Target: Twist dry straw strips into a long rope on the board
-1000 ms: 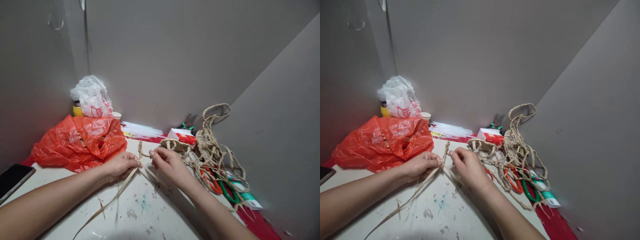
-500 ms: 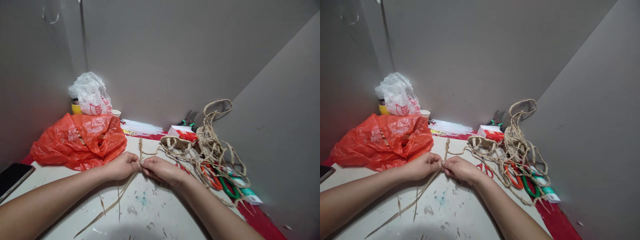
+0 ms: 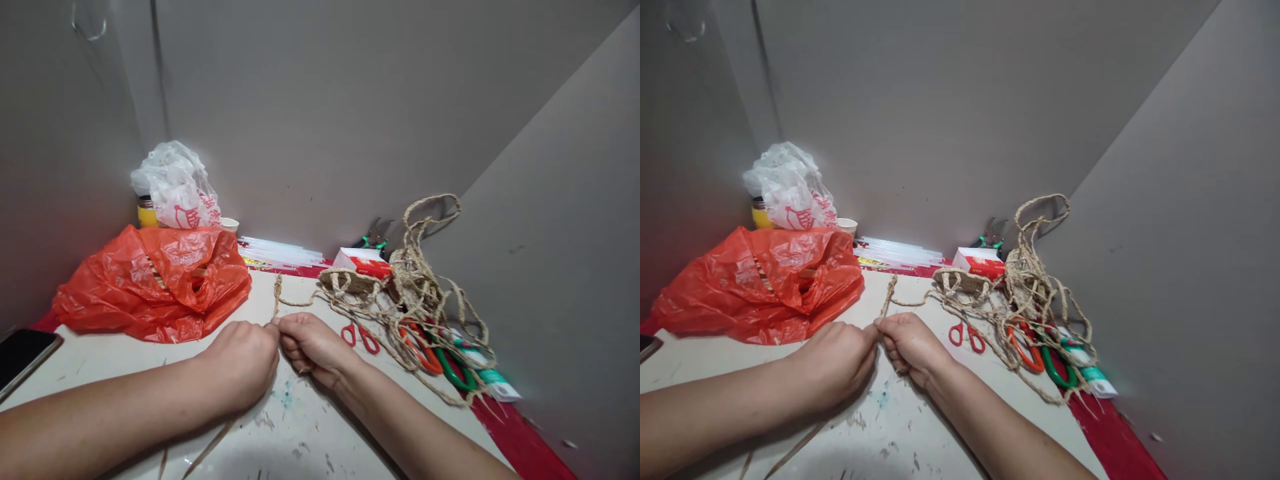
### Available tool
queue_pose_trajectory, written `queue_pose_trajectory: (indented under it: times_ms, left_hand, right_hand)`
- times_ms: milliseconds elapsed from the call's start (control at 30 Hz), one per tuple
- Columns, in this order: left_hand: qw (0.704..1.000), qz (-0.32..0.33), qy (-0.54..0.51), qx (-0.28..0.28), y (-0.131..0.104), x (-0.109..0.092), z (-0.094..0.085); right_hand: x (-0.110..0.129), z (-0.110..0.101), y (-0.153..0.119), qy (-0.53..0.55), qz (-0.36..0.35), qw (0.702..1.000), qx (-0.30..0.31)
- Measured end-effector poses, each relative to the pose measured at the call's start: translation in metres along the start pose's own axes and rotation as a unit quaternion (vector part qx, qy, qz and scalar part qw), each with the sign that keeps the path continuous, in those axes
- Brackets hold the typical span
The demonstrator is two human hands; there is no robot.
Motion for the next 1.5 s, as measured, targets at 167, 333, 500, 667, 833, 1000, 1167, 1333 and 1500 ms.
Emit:
queue_pose_trajectory:
  times_ms: [167,333,500,667,833,1000,1167,1333,1500]
  left_hand:
    - [0.996,0.062,-0.025,0.061,-0.011,-0.016,0.007]
    - [0.95,0.011,-0.304,-0.062,0.01,0.023,-0.02]
    - [0.782,-0.072,-0.619,-0.02,0.037,0.049,0.018]
    - [0.768,-0.072,-0.635,0.042,0.038,0.04,0.044]
    - [0.831,-0.06,-0.552,0.021,0.041,0.052,0.041]
    - [0.857,-0.036,-0.513,0.031,0.041,0.05,0.036]
    - [0.844,-0.046,-0.534,0.013,0.038,0.049,0.035]
    - [0.81,-0.079,-0.58,-0.023,0.032,0.048,0.03]
    - [0.759,-0.156,-0.631,-0.02,0.027,0.048,0.033]
  right_hand:
    - [0.001,0.001,-0.001,0.029,0.022,0.999,0.04]
    - [0.007,-0.001,0.0,0.054,0.02,0.993,0.105]
    - [0.008,-0.003,0.002,0.037,0.01,0.99,0.137]
    - [0.007,-0.004,0.001,-0.017,0.007,0.99,0.143]
    - [0.011,-0.007,0.0,-0.113,-0.021,0.987,0.117]
    - [0.012,-0.009,0.001,-0.195,-0.043,0.976,0.086]
    - [0.013,-0.011,0.0,-0.229,-0.052,0.969,0.076]
    - [0.018,-0.015,-0.004,-0.234,-0.042,0.969,0.066]
    - [0.022,-0.024,-0.008,-0.289,-0.022,0.953,0.085]
Point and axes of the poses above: each hand's wrist, its own y-axis towards the middle knuckle, its own z-axis out of the palm, x = y × z, the point moved 8 cm from there along y, towards the middle knuckle, and after that the axes turned 6 degrees about -y, right-handed, at the moved point
